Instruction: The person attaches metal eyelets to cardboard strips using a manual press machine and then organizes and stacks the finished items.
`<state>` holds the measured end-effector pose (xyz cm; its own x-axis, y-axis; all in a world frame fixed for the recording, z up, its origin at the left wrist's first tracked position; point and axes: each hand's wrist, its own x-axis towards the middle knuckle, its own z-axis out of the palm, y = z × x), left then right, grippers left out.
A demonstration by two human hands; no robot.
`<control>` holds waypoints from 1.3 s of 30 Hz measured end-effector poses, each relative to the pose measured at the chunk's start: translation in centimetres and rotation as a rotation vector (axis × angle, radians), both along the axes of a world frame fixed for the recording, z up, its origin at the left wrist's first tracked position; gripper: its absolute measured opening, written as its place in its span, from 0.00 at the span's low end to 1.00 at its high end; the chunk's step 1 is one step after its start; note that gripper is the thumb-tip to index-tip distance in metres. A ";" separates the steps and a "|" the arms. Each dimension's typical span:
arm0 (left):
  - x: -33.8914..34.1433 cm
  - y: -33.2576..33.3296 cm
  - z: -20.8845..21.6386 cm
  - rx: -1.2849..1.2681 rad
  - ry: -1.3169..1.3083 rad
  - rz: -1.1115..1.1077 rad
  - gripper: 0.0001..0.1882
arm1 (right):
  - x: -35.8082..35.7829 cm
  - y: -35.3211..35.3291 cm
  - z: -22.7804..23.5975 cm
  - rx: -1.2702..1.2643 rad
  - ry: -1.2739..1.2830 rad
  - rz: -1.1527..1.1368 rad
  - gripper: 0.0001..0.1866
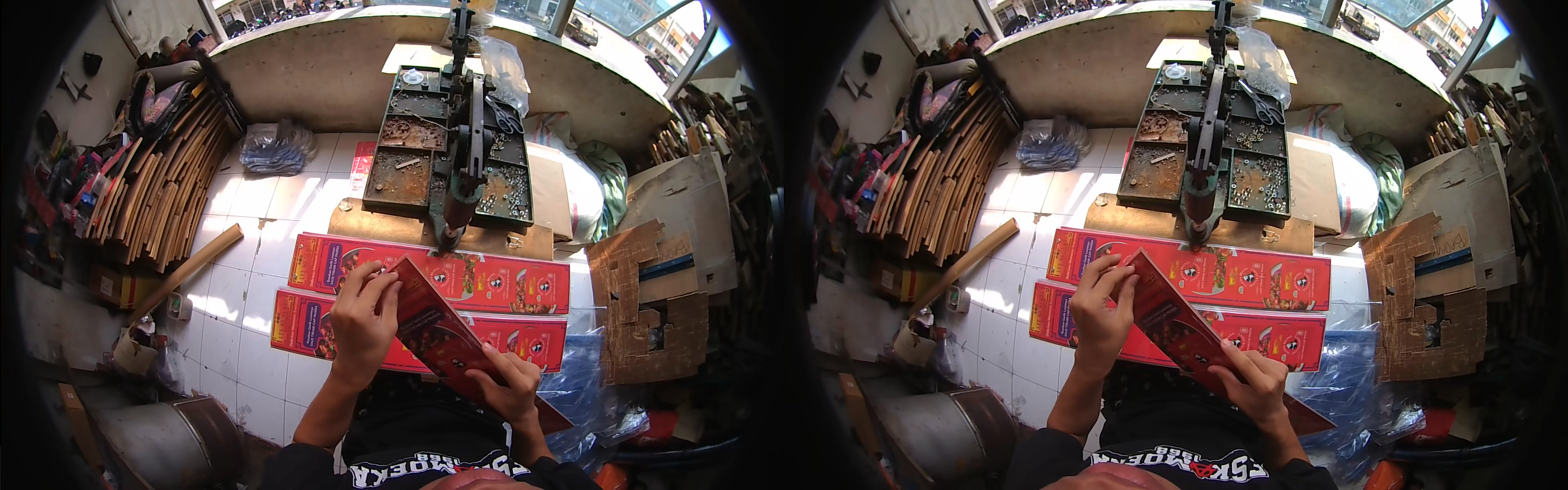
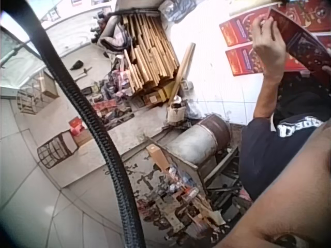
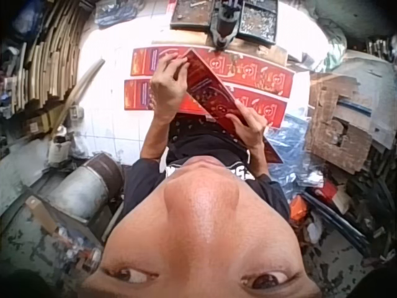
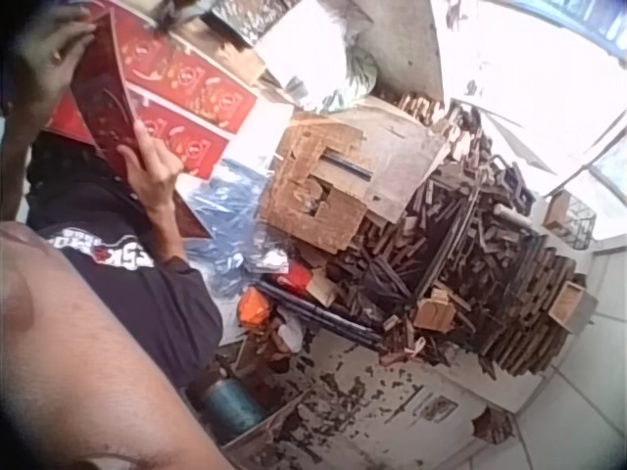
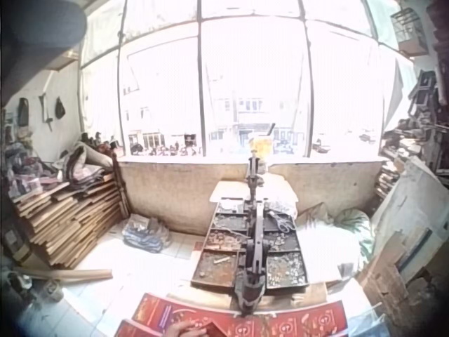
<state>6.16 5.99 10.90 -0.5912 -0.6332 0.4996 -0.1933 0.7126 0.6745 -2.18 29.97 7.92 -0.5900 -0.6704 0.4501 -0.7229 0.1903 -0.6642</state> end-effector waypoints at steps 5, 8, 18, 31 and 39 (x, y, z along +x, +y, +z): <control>0.1 -0.3 -0.4 0.013 -0.003 -0.015 0.07 | -0.2 0.0 0.0 0.027 0.012 -0.005 0.29; 0.3 -0.2 -0.2 -0.063 0.028 0.000 0.08 | -0.2 0.0 0.0 0.021 0.013 -0.010 0.29; -0.6 0.5 1.1 -0.163 0.045 0.032 0.09 | -0.2 -0.3 0.2 -0.041 0.009 -0.008 0.29; -2.8 0.7 2.6 -0.222 0.190 -0.003 0.08 | -1.1 0.1 1.0 -0.113 0.058 -0.063 0.31; -2.6 0.7 2.9 -0.225 0.201 -0.007 0.08 | -1.2 0.0 0.8 -0.154 0.137 -0.045 0.32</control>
